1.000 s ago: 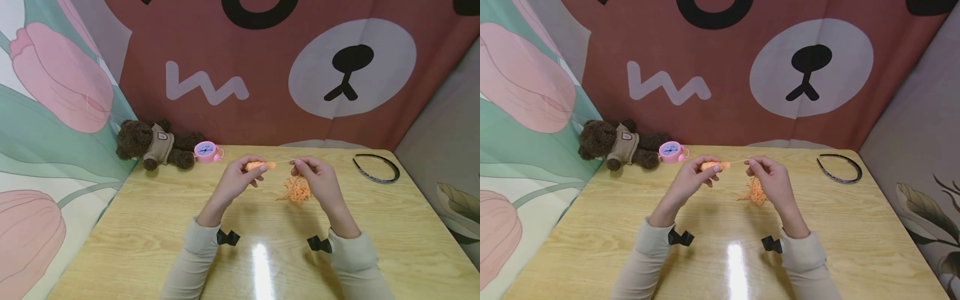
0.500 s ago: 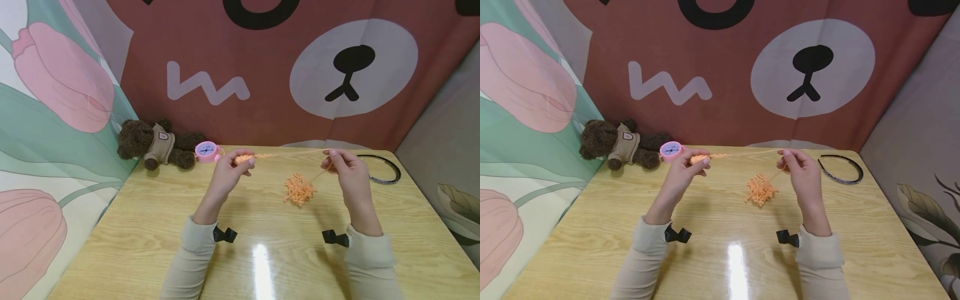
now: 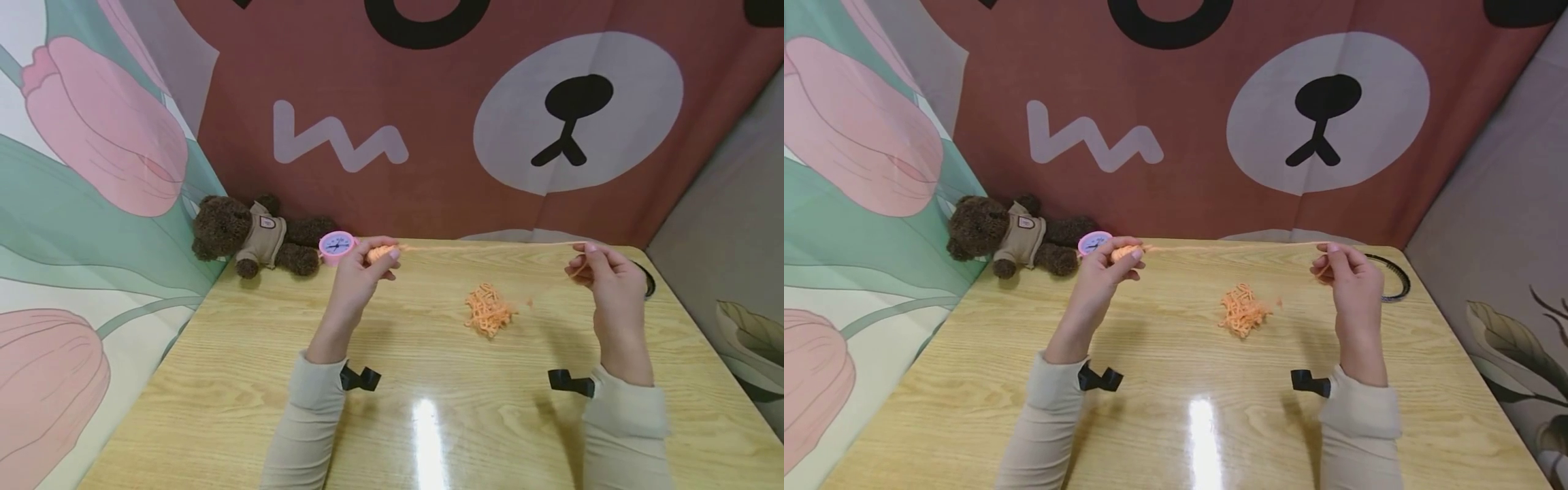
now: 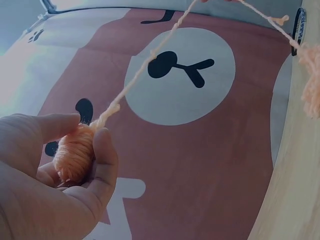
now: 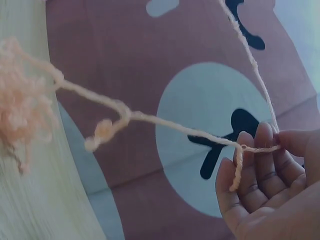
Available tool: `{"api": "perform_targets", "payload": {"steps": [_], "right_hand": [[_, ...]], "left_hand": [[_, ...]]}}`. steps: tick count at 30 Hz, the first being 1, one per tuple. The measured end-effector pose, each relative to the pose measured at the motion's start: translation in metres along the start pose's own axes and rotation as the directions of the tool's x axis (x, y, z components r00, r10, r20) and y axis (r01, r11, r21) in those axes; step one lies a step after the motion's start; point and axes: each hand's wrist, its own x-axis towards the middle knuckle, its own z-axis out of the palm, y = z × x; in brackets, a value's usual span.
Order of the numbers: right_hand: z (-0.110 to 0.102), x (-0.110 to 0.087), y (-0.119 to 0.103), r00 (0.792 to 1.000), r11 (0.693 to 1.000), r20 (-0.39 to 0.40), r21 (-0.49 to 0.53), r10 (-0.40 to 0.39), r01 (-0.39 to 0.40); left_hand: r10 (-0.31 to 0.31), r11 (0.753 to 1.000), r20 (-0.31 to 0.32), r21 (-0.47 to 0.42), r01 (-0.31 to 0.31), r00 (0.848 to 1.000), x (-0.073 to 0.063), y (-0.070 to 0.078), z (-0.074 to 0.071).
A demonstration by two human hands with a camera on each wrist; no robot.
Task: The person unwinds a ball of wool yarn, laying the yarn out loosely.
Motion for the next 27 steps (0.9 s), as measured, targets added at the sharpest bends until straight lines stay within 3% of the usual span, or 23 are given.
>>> {"api": "perform_targets", "payload": {"steps": [7,13,19,24,27], "right_hand": [[-0.013,0.006,0.003,0.994,0.993,-0.087,0.100,0.068,-0.059],[-0.022,0.010,0.004,0.975,0.989,-0.184,0.099,0.128,-0.111],[-0.033,0.012,0.001,0.963,0.984,-0.216,0.109,0.159,-0.138],[-0.032,0.013,0.005,0.969,0.988,-0.193,0.038,0.151,-0.147],[-0.025,0.012,0.009,0.982,0.982,-0.155,-0.134,0.111,-0.133]], "left_hand": [[0.010,0.999,-0.029,-0.031,-0.011,1.000,0.001,0.001,-0.004],[0.004,0.995,-0.059,-0.096,-0.010,0.998,0.002,0.002,-0.006],[0.005,0.993,-0.085,-0.114,-0.014,0.996,0.001,0.004,-0.008],[0.003,0.994,-0.062,-0.113,-0.010,0.998,0.001,0.003,-0.007],[-0.003,0.996,-0.031,-0.089,0.001,1.000,-0.001,0.003,-0.004]]}}
